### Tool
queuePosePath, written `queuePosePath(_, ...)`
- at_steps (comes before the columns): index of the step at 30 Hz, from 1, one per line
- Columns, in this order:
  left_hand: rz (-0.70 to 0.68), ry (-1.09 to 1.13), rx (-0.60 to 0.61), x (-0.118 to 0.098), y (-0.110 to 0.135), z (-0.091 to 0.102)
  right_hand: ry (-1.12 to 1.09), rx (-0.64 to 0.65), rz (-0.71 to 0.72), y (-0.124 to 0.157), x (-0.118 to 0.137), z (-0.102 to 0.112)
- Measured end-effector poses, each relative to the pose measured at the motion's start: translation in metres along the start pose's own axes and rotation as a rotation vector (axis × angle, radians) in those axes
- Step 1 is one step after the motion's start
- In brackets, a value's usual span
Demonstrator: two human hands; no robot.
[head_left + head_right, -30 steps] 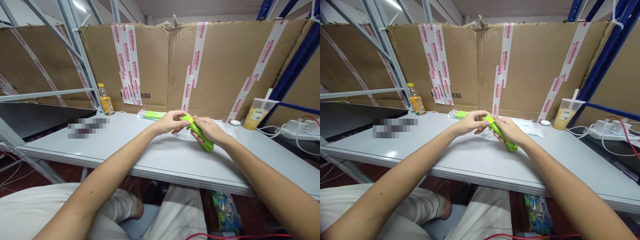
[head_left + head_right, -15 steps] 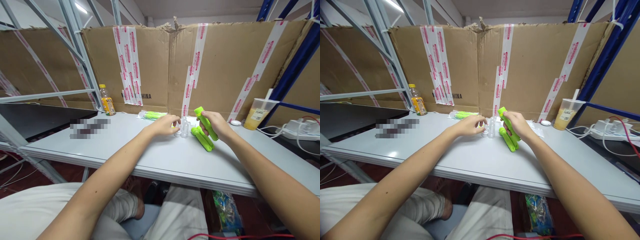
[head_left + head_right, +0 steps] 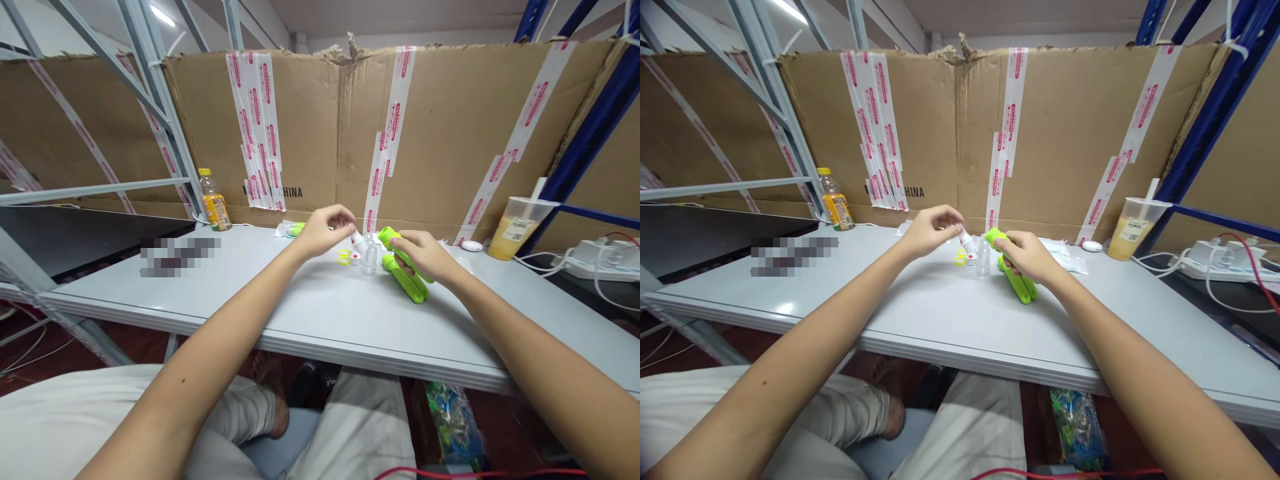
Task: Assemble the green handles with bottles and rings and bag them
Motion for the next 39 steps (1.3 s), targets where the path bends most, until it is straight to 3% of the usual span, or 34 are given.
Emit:
queuePosePath(3, 0.008, 0.245, -0.110, -0.005, -0.001, 0.008, 0.147, 0.015, 0.063, -0.001, -0.001, -0.001)
queuePosePath(8, 0.044, 0.368, -0.066, -0.009, 0.001, -0.006, 0.238, 0.041, 0.146, -0.003, -0.002, -0.004)
queuePosePath(16, 0.088, 0.409, 0.039, -0.001, 0.001, -0.025, 0.176, 0.025, 0.161, -0.002, 0.000, -0.006)
queuePosePath(20, 0.105, 0.394, 0.055, 0.003, 0.001, -0.031, 0.042, -0.025, 0.085, -0.002, -0.001, -0.007)
queuePosePath(26, -0.008, 0.005, 0.032, 0.006, 0.007, -0.035, -0.124, -0.145, 0.046, -0.003, -0.006, 0.001)
queuePosePath(31, -0.095, -0.371, 0.117, 0.012, 0.015, -0.051, -0.165, -0.179, 0.069, -0.005, -0.009, 0.004)
queuePosePath(35, -0.117, -0.478, 0.163, 0.016, 0.021, -0.060, -0.125, -0.161, 0.052, -0.005, -0.011, 0.002)
queuePosePath(39, -0.097, -0.448, 0.181, 0.016, 0.021, -0.063, -0.085, -0.135, 0.037, -0.004, -0.012, 0.000)
Point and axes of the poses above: each hand's wrist, its own y-axis away from the middle knuckle, its own z-axis out of the back of the hand, x = y × z, the point moved 6 cm from there along -y, towards the middle knuckle, and after that the axes turned 10 degrees about z, right-handed, at the moved point
